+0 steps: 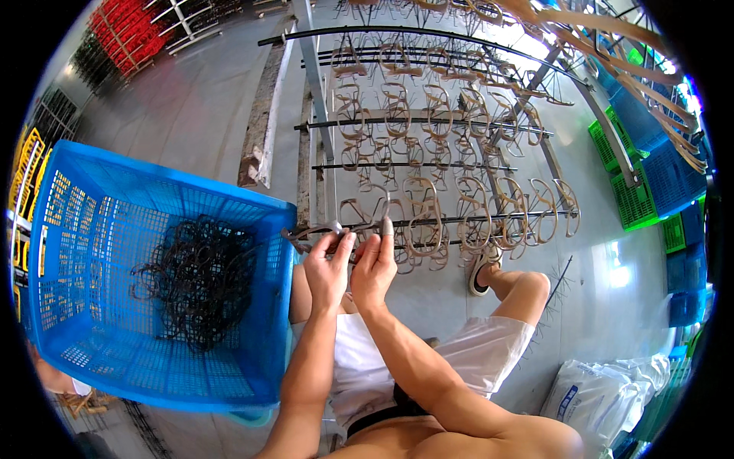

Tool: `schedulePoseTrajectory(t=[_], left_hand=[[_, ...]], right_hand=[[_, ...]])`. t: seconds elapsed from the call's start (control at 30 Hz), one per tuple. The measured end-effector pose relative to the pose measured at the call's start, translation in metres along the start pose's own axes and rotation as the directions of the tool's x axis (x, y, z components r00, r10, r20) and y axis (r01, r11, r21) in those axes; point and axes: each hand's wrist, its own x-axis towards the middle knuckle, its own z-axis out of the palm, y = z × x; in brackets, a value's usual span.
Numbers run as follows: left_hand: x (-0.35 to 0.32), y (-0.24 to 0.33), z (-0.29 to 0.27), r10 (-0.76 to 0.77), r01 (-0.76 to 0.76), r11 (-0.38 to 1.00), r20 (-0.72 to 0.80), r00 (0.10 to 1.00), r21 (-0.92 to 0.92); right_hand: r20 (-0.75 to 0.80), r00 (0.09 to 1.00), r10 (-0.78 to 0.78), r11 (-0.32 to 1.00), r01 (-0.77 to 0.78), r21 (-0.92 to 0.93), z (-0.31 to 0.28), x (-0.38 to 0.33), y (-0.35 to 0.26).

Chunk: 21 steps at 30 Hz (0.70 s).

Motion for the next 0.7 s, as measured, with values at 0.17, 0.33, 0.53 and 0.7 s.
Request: schedulePoseTrajectory(t=[0.17,0.33,0.53,0.7], left_hand=[[0.003,-0.008,0.002,-0.013,0.014,0.999,0.010,1.000,-0.050],[0.002,-0.013,0.000,-0.026,0.028,0.992,0.011,1.000,-0.122],[0.002,-0.012,0.000,-0.039,0.046,0.990,0.060,0.997,-0.131],[0.004,-0.021,0.003,-0.053,0.060,0.983,0.043,0.998,-0.172]], right_hand=[[0.015,1.000,-0.024,0.999,0.024,0.027,0.002,0.007,0.002],[0.049,0.998,-0.037,0.999,0.037,-0.008,0.000,0.007,-0.001],[-0.070,0.992,-0.100,0.994,0.097,-0.050,0.006,0.002,0.016],[-0.053,0.998,-0.039,0.997,0.036,-0.065,0.001,0.003,0.010]])
